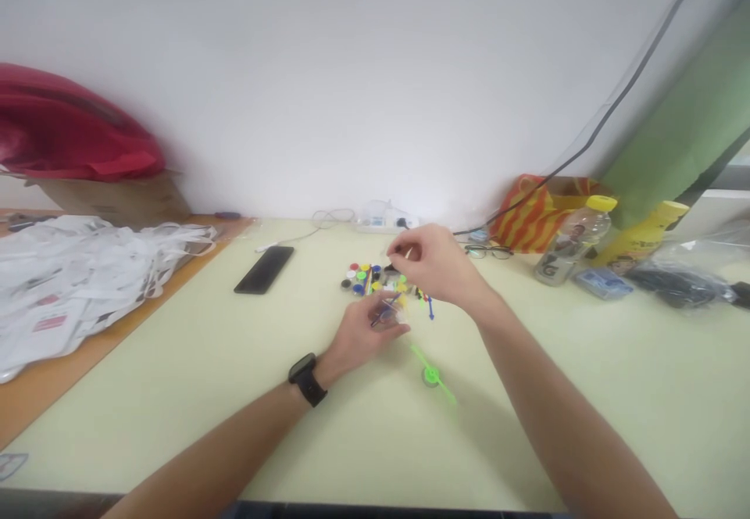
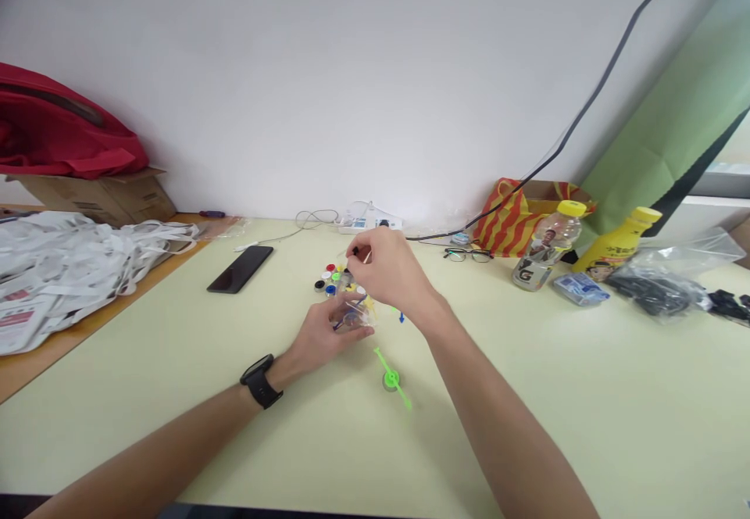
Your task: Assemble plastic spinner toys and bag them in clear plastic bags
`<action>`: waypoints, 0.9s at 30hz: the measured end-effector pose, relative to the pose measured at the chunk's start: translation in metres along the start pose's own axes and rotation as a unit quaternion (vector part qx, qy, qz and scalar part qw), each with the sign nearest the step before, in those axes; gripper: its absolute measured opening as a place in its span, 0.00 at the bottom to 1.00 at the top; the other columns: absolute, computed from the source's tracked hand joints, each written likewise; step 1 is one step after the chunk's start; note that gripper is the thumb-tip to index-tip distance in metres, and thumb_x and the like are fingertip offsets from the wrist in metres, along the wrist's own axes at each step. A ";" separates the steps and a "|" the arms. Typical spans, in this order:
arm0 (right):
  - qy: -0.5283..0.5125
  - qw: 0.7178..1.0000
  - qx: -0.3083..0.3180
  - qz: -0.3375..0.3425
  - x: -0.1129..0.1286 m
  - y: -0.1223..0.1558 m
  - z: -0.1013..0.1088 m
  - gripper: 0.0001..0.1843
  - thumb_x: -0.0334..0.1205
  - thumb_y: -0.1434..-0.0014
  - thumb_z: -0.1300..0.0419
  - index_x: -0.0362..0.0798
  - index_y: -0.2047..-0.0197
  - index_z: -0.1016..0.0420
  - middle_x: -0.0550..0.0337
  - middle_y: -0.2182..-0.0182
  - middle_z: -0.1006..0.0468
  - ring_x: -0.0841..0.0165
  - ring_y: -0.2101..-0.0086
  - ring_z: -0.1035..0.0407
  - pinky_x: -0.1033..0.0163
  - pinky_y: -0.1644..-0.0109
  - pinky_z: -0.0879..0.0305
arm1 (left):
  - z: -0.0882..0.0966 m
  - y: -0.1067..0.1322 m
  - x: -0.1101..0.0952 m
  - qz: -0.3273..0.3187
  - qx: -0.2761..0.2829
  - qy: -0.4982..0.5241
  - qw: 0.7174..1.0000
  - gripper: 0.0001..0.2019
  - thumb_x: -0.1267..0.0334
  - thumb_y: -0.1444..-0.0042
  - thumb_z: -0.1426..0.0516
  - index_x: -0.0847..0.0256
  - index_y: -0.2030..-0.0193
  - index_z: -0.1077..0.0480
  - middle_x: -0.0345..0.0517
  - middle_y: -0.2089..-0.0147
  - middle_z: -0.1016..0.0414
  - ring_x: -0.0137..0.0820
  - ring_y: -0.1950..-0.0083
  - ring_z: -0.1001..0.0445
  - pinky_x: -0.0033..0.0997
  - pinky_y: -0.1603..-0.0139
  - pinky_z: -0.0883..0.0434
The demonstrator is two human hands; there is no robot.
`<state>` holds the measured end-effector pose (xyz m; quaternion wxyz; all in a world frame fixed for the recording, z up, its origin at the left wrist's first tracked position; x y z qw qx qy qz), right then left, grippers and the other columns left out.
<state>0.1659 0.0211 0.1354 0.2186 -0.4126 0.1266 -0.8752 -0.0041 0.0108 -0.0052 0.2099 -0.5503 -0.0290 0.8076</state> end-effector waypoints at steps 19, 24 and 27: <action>0.040 0.989 0.144 0.006 0.002 0.006 0.006 0.14 0.27 0.48 0.42 0.48 0.67 0.15 0.61 0.74 0.19 0.72 0.76 0.35 0.66 0.73 0.42 | 0.004 -0.002 -0.003 0.018 0.055 0.080 0.995 0.19 0.56 0.50 0.30 0.63 0.56 0.26 0.41 0.66 0.26 0.29 0.66 0.30 0.29 0.63 0.32; 0.032 0.990 0.134 0.013 0.004 0.007 0.001 0.10 0.31 0.43 0.41 0.49 0.68 0.17 0.59 0.69 0.17 0.68 0.70 0.29 0.65 0.67 0.37 | 0.004 -0.002 0.000 0.017 0.047 0.045 0.998 0.16 0.57 0.49 0.30 0.63 0.60 0.27 0.40 0.69 0.28 0.29 0.67 0.31 0.28 0.66 0.33; 0.027 0.997 0.074 0.024 0.008 0.007 0.017 0.09 0.35 0.39 0.41 0.49 0.64 0.17 0.58 0.64 0.17 0.68 0.67 0.28 0.65 0.64 0.35 | 0.004 -0.002 -0.001 0.029 0.043 0.064 0.997 0.20 0.57 0.50 0.29 0.63 0.53 0.25 0.43 0.66 0.25 0.31 0.65 0.28 0.29 0.64 0.31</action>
Point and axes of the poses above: each hand's wrist, its own y-axis away from the middle knuckle, its own z-axis out of the back of the hand, x = y × z, the point moved 1 cm from there along -y, towards the middle knuckle
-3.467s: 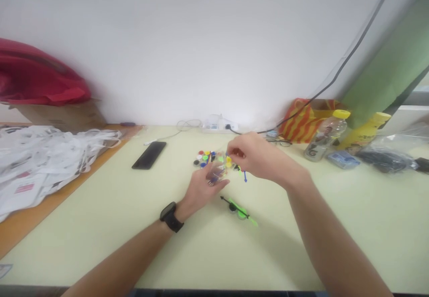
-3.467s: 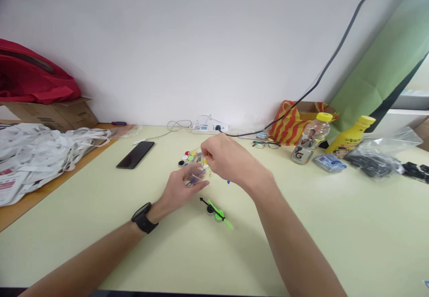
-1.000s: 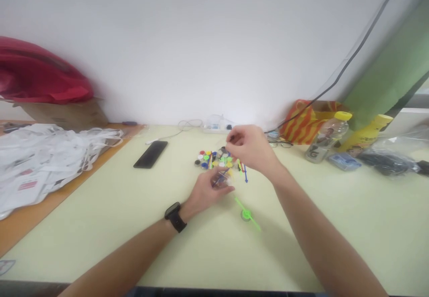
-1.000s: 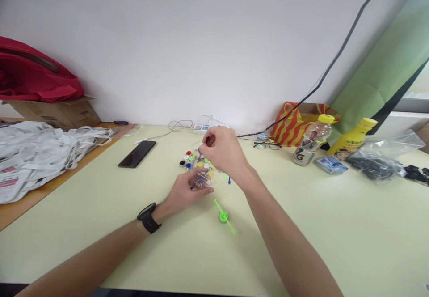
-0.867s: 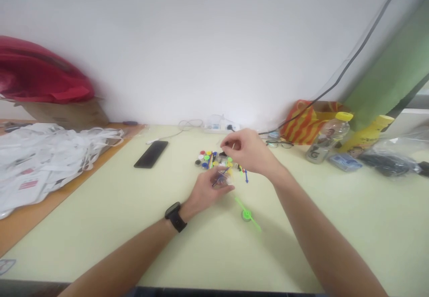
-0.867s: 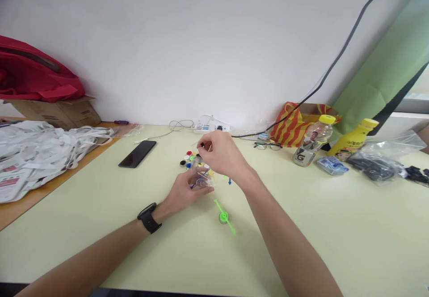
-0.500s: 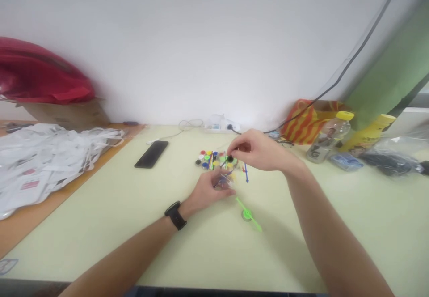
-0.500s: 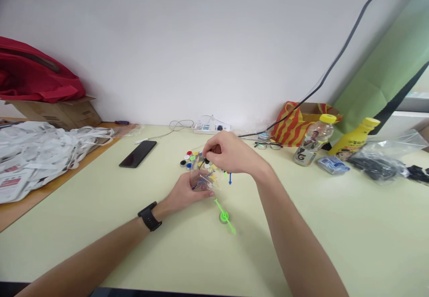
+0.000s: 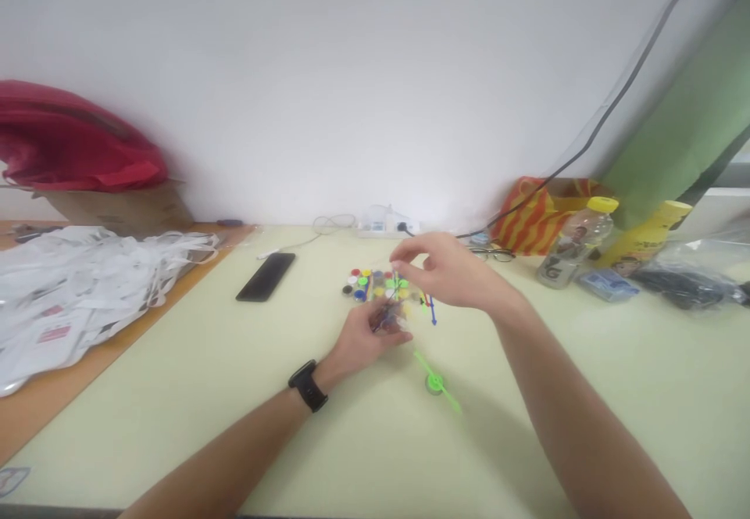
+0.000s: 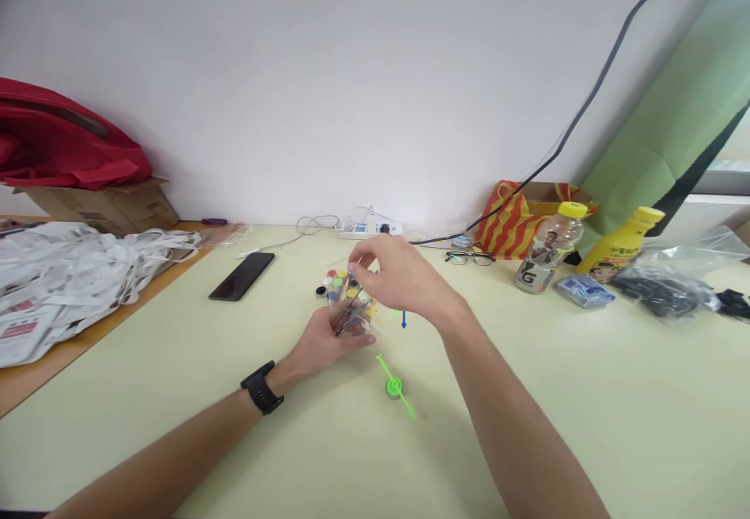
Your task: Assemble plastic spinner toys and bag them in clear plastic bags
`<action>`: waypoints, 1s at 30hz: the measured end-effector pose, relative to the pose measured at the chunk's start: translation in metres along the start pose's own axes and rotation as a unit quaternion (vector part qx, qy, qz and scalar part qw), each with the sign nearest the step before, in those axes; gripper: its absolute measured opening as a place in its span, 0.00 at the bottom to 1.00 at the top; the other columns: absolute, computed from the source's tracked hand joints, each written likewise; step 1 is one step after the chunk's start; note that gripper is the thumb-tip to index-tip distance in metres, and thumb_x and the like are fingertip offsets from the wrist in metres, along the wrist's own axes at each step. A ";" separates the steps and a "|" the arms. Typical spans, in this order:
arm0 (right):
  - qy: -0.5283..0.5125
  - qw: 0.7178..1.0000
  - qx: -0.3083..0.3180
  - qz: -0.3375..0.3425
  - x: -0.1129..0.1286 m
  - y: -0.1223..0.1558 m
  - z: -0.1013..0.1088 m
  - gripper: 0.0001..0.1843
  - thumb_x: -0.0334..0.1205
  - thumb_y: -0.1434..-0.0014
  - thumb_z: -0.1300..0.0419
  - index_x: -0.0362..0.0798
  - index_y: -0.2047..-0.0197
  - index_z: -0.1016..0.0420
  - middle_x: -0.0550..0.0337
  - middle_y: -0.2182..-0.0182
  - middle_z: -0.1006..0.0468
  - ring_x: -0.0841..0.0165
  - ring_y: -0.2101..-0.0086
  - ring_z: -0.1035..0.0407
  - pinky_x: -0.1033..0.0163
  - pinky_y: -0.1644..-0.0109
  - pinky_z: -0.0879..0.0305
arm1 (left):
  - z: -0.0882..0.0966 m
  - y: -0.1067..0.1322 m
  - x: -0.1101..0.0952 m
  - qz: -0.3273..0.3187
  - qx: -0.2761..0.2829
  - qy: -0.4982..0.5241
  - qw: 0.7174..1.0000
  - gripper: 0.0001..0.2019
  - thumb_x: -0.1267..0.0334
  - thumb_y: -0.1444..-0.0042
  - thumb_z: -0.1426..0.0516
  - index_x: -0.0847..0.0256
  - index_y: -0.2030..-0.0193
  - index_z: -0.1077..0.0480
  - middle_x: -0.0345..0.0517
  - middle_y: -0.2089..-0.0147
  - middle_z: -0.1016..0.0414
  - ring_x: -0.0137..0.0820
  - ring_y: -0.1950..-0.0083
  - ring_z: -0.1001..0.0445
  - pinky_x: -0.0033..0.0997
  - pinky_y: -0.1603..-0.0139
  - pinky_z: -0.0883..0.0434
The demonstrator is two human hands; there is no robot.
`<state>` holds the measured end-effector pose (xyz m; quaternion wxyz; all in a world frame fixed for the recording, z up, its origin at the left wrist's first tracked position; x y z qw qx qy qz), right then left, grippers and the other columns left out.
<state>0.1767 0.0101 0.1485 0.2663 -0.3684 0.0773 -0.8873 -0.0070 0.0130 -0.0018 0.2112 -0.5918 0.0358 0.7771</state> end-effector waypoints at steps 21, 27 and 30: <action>0.094 0.962 0.227 -0.120 -0.038 0.073 -0.071 0.08 0.25 0.48 0.43 0.47 0.67 0.28 0.57 0.70 0.24 0.65 0.67 0.29 0.65 0.69 0.45 | 0.002 -0.003 0.005 0.014 -0.016 0.086 0.996 0.26 0.54 0.52 0.28 0.63 0.48 0.25 0.53 0.54 0.18 0.40 0.54 0.19 0.36 0.54 0.22; -0.032 0.986 0.121 -0.108 -0.028 0.069 -0.040 0.08 0.26 0.46 0.43 0.48 0.67 0.28 0.64 0.76 0.25 0.69 0.75 0.31 0.66 0.72 0.40 | 0.000 -0.002 0.004 0.018 -0.018 0.049 0.998 0.25 0.51 0.50 0.30 0.64 0.50 0.25 0.50 0.60 0.19 0.35 0.61 0.22 0.31 0.62 0.25; -0.105 0.989 -0.062 -0.085 -0.013 0.060 -0.009 0.02 0.34 0.42 0.39 0.49 0.63 0.27 0.61 0.73 0.22 0.68 0.73 0.29 0.65 0.71 0.34 | -0.001 -0.001 0.004 0.006 -0.032 -0.007 0.999 0.21 0.50 0.49 0.31 0.64 0.56 0.24 0.44 0.68 0.24 0.31 0.68 0.28 0.28 0.68 0.30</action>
Point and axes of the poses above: each hand's wrist, its own y-axis away from the middle knuckle, its own z-axis out of the back of the hand, x = y × z, the point moved 1 cm from there along -y, towards the middle knuckle
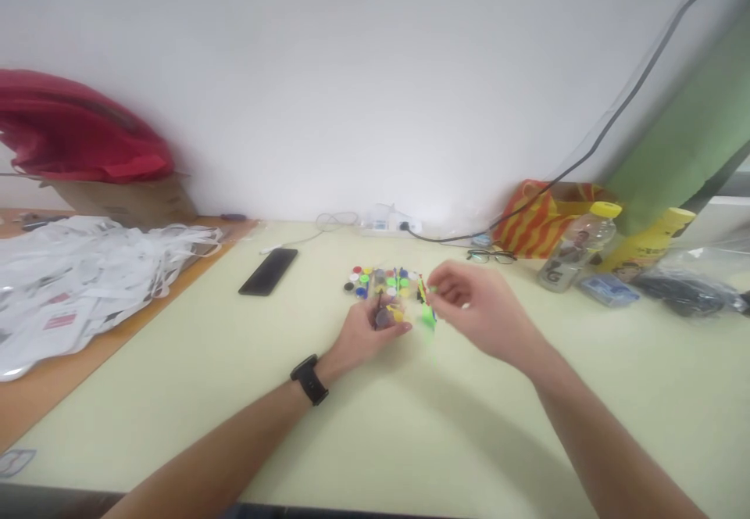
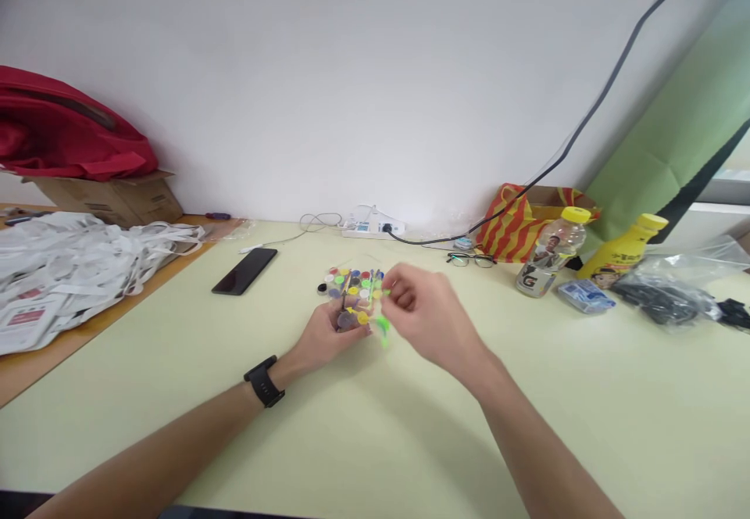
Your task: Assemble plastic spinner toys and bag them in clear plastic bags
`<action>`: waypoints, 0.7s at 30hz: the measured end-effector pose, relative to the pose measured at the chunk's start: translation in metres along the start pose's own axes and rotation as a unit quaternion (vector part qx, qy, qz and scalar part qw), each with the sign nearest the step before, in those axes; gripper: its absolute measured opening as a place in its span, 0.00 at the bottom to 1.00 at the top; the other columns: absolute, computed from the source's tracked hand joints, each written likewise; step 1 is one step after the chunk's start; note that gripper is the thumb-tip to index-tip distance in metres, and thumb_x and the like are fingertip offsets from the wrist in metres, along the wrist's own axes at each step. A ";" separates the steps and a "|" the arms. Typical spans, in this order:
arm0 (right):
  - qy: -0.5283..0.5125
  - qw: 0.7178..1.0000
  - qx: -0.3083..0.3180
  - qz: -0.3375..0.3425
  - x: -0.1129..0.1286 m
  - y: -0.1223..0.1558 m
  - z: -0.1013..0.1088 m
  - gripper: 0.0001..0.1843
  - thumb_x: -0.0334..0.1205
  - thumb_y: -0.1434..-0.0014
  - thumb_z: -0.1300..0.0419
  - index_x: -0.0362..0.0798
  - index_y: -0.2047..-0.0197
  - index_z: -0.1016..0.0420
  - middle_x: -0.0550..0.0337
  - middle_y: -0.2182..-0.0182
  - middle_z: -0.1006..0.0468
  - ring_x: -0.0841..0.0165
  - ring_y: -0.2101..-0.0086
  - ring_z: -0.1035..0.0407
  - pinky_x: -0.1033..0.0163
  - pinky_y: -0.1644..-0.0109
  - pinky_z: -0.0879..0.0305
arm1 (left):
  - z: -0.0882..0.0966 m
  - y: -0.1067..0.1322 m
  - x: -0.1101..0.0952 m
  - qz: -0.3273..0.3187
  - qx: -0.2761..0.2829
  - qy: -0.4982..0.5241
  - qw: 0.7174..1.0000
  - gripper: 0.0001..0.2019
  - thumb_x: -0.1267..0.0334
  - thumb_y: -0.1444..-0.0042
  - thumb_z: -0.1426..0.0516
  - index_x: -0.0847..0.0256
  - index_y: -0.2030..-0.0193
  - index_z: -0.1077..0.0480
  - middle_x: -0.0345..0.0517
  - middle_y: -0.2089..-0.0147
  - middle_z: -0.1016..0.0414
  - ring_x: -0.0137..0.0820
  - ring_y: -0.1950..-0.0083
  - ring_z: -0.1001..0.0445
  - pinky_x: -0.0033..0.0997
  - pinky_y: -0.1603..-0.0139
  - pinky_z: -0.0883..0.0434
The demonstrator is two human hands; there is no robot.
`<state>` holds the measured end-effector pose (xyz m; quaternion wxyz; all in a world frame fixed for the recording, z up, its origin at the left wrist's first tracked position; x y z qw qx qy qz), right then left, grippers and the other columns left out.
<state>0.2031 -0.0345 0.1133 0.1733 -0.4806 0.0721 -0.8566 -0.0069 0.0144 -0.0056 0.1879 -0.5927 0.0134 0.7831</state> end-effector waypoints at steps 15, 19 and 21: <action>0.288 0.948 -0.119 0.066 0.008 -0.034 -0.030 0.04 0.35 0.38 0.44 0.49 0.61 0.28 0.58 0.69 0.21 0.67 0.73 0.33 0.62 0.68 0.46 | -0.004 0.004 -0.011 -0.001 -0.007 -0.049 0.999 0.17 0.48 0.46 0.33 0.61 0.64 0.26 0.38 0.73 0.31 0.27 0.73 0.37 0.28 0.73 0.41; 0.268 0.949 -0.151 0.073 0.003 -0.030 -0.023 0.07 0.43 0.36 0.42 0.50 0.64 0.28 0.62 0.73 0.25 0.69 0.76 0.38 0.62 0.68 0.46 | -0.006 0.002 -0.011 0.005 -0.004 0.055 0.998 0.19 0.52 0.47 0.31 0.62 0.54 0.24 0.43 0.65 0.23 0.31 0.65 0.27 0.29 0.65 0.31; 0.229 0.953 -0.183 0.081 -0.002 -0.025 -0.016 0.09 0.45 0.35 0.42 0.50 0.64 0.28 0.63 0.74 0.27 0.70 0.76 0.39 0.63 0.68 0.44 | -0.006 0.002 -0.014 0.024 0.018 0.120 0.992 0.23 0.53 0.46 0.31 0.61 0.48 0.25 0.46 0.60 0.21 0.32 0.62 0.24 0.30 0.61 0.27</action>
Point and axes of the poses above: each hand's wrist, its own y-axis away from the middle knuckle, its own z-axis out of the back of the hand, x = y × z, the point moved 1 cm from there along -y, towards the middle knuckle
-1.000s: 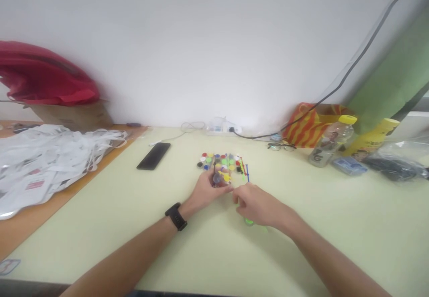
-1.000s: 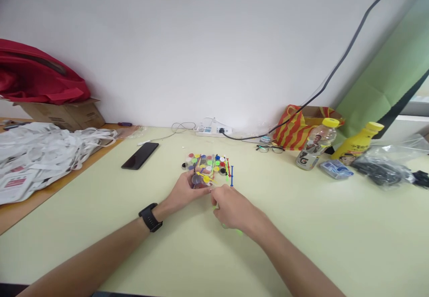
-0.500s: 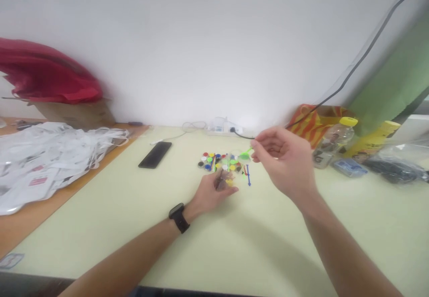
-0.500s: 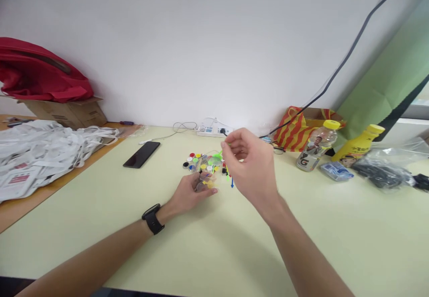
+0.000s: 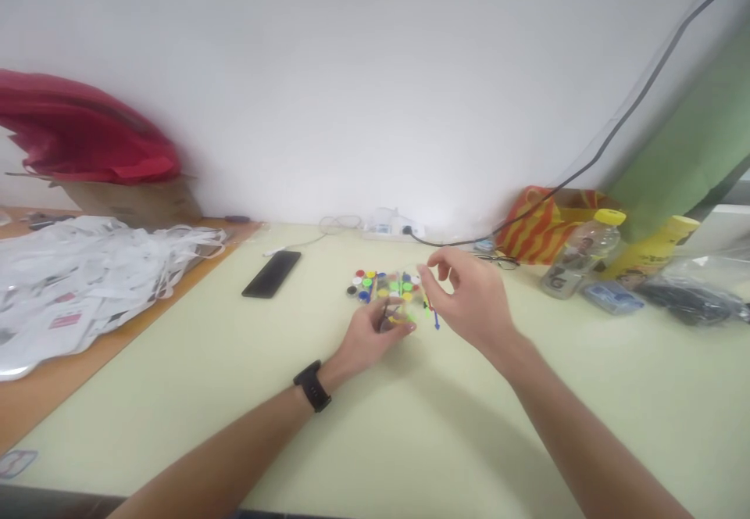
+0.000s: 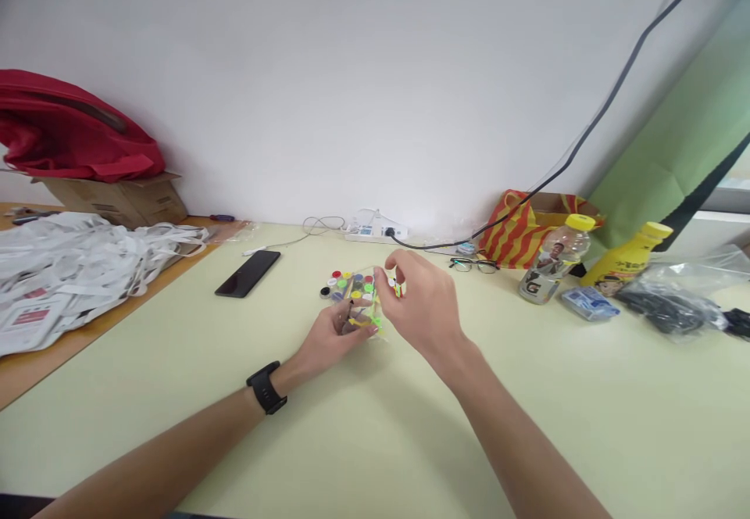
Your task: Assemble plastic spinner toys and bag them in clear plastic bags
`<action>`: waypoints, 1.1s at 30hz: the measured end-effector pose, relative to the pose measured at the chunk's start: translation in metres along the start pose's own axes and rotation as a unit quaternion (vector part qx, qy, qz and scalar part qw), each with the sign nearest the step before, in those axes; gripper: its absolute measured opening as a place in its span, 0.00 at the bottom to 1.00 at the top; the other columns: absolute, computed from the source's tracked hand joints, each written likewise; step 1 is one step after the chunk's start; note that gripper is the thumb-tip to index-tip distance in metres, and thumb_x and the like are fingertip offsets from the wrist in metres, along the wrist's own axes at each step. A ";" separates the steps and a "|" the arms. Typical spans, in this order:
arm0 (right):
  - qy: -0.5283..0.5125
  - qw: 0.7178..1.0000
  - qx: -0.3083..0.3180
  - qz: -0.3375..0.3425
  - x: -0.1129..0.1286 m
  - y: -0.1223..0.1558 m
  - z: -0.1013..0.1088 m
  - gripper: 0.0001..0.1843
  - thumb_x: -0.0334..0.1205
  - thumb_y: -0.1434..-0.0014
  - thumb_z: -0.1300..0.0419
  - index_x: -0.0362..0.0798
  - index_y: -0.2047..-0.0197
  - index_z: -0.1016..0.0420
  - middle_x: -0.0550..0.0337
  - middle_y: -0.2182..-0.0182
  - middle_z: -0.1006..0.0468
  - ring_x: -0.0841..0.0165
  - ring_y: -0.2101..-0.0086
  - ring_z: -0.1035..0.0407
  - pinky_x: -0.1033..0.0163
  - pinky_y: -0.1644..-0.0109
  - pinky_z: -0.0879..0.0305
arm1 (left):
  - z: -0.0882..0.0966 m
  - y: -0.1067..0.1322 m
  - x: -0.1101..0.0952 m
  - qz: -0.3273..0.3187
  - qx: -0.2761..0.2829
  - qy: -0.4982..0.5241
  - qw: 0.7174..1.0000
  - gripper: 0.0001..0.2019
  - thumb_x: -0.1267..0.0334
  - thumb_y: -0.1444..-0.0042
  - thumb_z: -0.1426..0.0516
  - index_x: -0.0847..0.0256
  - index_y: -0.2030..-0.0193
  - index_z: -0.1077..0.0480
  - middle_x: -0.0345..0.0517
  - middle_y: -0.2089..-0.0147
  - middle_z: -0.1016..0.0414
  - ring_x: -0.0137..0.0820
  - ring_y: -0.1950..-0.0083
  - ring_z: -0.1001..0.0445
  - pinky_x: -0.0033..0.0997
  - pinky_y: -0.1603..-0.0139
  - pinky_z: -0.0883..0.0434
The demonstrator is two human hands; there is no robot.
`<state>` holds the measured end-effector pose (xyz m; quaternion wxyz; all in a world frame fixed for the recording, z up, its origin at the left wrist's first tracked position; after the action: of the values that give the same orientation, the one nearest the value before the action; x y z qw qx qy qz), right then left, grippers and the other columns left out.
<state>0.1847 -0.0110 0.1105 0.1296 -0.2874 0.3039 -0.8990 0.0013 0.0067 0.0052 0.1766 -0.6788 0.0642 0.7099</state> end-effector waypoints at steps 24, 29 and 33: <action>-0.414 0.869 0.219 -0.160 -0.060 0.062 -0.035 0.17 0.52 0.37 0.36 0.46 0.68 0.22 0.61 0.72 0.26 0.68 0.69 0.36 0.63 0.63 0.40 | -0.005 0.004 -0.006 0.044 0.034 0.044 0.998 0.14 0.56 0.46 0.31 0.63 0.58 0.21 0.48 0.57 0.19 0.34 0.57 0.22 0.29 0.54 0.27; -0.435 0.861 0.201 -0.172 -0.058 0.063 -0.041 0.16 0.52 0.38 0.35 0.46 0.64 0.21 0.61 0.72 0.26 0.70 0.71 0.36 0.64 0.65 0.39 | -0.007 0.005 0.000 0.058 0.040 0.001 0.997 0.08 0.60 0.43 0.34 0.63 0.64 0.22 0.43 0.65 0.20 0.30 0.63 0.24 0.26 0.60 0.29; -0.438 0.859 0.197 -0.177 -0.059 0.064 -0.043 0.16 0.51 0.40 0.33 0.45 0.67 0.21 0.61 0.74 0.26 0.70 0.72 0.36 0.64 0.66 0.38 | -0.007 0.005 0.005 0.055 0.044 -0.027 0.997 0.03 0.65 0.43 0.37 0.62 0.64 0.22 0.41 0.66 0.21 0.29 0.64 0.25 0.26 0.62 0.30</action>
<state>0.2103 -0.0164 0.0165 0.1421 -0.6686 -0.0240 -0.7295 0.0065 0.0008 -0.0007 0.1688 -0.6462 0.1277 0.7332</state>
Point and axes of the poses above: each hand's wrist, its own y-axis away from the middle knuckle, its own z-axis out of the back of the hand, x = y × z, the point moved 1 cm from there along -y, towards the middle knuckle
